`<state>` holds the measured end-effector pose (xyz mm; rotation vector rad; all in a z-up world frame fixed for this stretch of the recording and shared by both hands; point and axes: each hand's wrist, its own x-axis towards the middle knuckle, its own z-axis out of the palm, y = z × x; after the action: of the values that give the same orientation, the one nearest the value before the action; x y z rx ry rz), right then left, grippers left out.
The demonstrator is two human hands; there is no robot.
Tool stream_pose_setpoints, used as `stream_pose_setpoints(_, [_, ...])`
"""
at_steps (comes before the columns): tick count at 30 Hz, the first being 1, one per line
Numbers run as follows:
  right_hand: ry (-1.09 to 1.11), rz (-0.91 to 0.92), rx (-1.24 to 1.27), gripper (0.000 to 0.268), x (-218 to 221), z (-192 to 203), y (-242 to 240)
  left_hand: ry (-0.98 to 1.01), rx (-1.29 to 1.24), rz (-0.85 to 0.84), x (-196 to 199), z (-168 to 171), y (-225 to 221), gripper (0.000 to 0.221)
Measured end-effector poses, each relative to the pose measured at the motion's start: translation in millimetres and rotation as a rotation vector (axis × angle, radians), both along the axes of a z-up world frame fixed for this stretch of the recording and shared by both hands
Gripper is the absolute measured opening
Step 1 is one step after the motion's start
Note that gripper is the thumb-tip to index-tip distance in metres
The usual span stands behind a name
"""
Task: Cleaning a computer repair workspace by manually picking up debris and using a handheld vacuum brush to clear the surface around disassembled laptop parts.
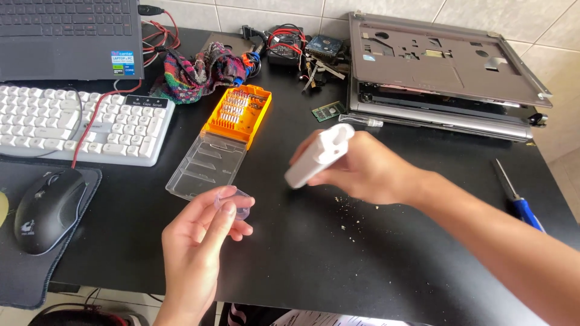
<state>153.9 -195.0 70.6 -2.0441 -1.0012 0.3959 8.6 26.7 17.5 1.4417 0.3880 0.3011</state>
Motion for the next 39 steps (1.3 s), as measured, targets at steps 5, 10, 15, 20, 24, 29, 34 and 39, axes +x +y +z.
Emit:
stream_pose_setpoints(5, [-0.082, 0.172, 0.099, 0.027, -10, -29, 45, -0.175, -0.142, 0.117, 0, -9, 3, 0.030])
stream_pose_setpoints(10, [0.000, 0.183, 0.015, 0.027, -27, -19, 21, -0.138, -0.193, 0.258, 1, -3, 8, 0.028])
stream_pose_setpoints(15, [0.121, 0.072, -0.260, 0.026, -37, 5, -12, -0.089, -0.173, 0.193, 3, -2, 7, 0.026])
stream_pose_setpoints(20, [0.110, 0.149, 0.050, 0.029, -50, 8, 10, -0.128, -0.154, 0.165, 2, -3, 6, 0.024])
stream_pose_setpoints(24, [0.108, 0.294, 0.089, 0.024, -66, -2, 39, -0.216, -0.235, 0.217, 2, -10, 8, 0.022])
stream_pose_setpoints(29, [0.136, 0.445, 0.019, 0.044, -67, -10, 36, -0.196, -0.252, 0.237, 2, -8, 11, 0.019])
stream_pose_setpoints(34, [0.224, 0.344, -0.108, 0.054, -62, 3, -11, -0.197, -0.222, 0.198, 3, -10, 10, 0.017])
stream_pose_setpoints(39, [0.221, 0.219, -0.215, 0.059, -61, 13, -24, -0.197, -0.194, 0.174, 2, -8, 7, 0.017])
